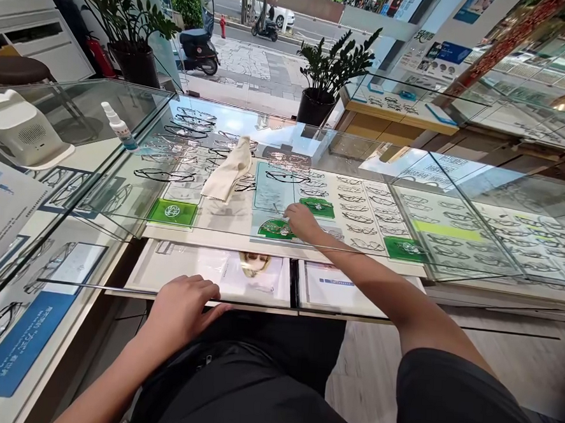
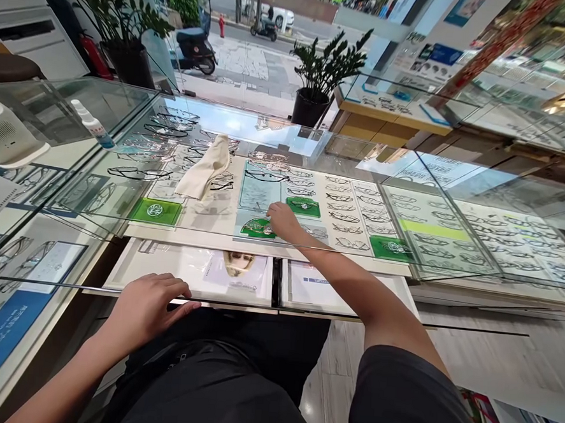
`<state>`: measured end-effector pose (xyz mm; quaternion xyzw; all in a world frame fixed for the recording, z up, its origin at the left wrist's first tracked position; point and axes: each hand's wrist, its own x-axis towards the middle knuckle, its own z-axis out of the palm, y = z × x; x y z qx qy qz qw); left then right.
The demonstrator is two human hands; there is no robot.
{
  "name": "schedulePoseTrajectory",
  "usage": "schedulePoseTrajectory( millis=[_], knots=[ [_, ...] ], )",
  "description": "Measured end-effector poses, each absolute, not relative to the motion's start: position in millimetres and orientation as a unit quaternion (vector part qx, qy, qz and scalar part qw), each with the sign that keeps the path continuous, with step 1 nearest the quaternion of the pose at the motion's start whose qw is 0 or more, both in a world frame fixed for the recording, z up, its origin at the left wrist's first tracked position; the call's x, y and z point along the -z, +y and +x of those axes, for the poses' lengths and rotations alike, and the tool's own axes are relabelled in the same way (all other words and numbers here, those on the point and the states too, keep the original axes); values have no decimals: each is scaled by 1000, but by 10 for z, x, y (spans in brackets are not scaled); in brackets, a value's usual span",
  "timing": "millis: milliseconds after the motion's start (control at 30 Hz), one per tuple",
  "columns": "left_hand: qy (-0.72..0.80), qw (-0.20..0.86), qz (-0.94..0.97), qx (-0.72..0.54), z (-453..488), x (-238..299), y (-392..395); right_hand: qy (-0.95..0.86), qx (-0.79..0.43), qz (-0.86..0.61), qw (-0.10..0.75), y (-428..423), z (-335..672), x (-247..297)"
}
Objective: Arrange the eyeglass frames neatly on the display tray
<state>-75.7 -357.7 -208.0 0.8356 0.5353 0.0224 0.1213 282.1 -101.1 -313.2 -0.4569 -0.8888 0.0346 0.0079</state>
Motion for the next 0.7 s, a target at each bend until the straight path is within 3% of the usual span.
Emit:
schedulePoseTrajectory(
  millis=[700],
  knots=[
    [543,130,829,-32,-759,2088,-3585,-851,-76,-519,-30,-559,2377,3291]
  ],
)
